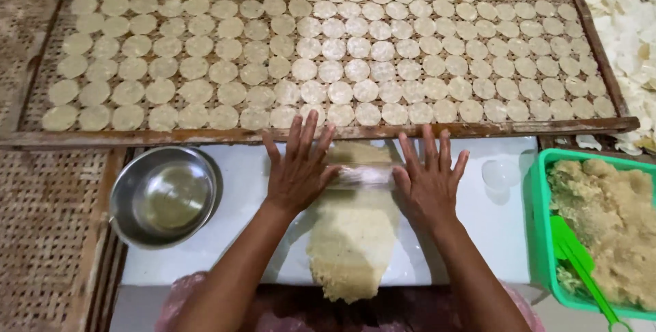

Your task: Flattening portions of dough using a rolling pin on a flat surface.

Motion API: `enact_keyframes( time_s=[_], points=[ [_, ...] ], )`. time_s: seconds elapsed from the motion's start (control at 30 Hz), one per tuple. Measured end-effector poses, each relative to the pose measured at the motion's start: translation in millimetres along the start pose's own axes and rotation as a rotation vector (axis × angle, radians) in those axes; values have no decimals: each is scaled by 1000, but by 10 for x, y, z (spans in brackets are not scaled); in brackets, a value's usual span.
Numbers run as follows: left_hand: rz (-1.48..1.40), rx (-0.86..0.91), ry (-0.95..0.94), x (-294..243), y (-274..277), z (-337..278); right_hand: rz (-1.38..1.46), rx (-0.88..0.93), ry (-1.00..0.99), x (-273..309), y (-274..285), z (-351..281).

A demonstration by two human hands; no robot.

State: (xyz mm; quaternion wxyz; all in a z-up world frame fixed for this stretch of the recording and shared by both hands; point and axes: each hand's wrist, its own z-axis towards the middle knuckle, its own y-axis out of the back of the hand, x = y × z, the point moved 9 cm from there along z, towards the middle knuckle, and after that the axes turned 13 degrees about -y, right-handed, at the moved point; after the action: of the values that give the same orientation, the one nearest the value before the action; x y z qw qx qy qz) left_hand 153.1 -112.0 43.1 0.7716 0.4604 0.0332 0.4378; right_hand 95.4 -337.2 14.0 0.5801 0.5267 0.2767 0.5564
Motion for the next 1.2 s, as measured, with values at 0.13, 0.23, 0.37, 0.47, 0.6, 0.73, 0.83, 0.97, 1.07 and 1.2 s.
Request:
enact_keyframes(
  time_s=[0.13, 0.23, 0.37, 0.47, 0.6, 0.73, 0.83, 0.97, 1.07, 1.2],
  points=[
    [49, 7, 1, 92, -115, 270, -23, -73, -15, 112, 56, 341],
    [125, 6, -26, 109, -279, 421, -25, 10, -59, 113, -10, 561],
    [115, -88, -78, 83, -290, 560, -1, 3, -103, 100, -75, 676],
    [99, -95, -97, 101, -319, 601, -25, -40, -102, 83, -124, 771],
    [-1, -114, -104, 123, -304, 594, -42, -79, -76, 75, -139, 779],
    [-61, -102, -74, 54, -265, 333, -70, -212, 40, 156, 45, 415],
    [-165, -71, -38, -29, -148, 106, 47, -7, 25, 149, 45, 99],
    [-173, -4, -79, -24, -32, 67, -68, 54, 177, 193, 77, -147],
    [-120, 6, -49, 37, -120, 82, -94, 14, 267, 182, -60, -212],
    [-56, -52, -71, 52, -134, -5, -17, -19, 254, 313, -69, -397]
  ],
)
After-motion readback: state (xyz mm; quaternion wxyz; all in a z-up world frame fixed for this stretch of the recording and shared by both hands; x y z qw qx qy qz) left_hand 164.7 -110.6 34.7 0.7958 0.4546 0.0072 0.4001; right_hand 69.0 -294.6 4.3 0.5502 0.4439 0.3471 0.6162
